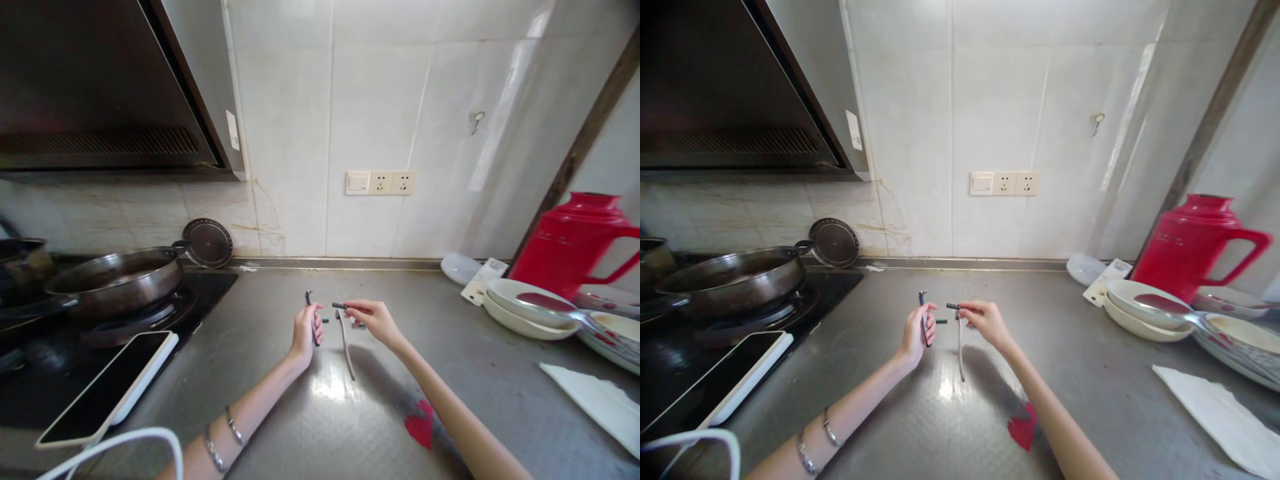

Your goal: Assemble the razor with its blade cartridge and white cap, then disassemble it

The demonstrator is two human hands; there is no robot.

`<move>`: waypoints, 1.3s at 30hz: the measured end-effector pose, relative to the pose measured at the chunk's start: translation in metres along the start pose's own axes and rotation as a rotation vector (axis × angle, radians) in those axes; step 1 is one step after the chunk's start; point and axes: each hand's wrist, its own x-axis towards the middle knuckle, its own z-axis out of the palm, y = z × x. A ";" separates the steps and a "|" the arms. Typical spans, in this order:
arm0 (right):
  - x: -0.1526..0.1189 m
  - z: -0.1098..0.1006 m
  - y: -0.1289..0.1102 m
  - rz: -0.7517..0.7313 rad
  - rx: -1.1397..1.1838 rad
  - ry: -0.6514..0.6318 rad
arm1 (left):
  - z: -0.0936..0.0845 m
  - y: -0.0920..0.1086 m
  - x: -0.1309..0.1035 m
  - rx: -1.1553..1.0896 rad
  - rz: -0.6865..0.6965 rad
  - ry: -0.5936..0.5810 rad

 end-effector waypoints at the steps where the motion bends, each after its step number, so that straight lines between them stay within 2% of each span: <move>1: 0.002 -0.001 -0.001 0.002 0.001 0.010 | 0.000 -0.001 0.000 -0.021 0.014 -0.031; 5: 0.013 -0.001 -0.006 -0.023 0.005 0.021 | 0.002 -0.005 -0.004 -0.023 0.019 -0.144; 10: 0.026 0.002 -0.010 -0.055 0.036 0.000 | 0.004 -0.005 -0.009 0.169 0.009 -0.232; 18: 0.021 0.002 -0.008 -0.071 0.042 -0.019 | 0.004 -0.009 -0.010 0.328 0.024 -0.333; 28: 0.016 -0.001 -0.012 -0.088 0.033 -0.077 | 0.002 -0.014 -0.010 0.341 0.009 -0.373; 39: 0.015 -0.003 -0.010 -0.103 -0.014 -0.112 | 0.003 -0.013 -0.012 0.336 -0.006 -0.358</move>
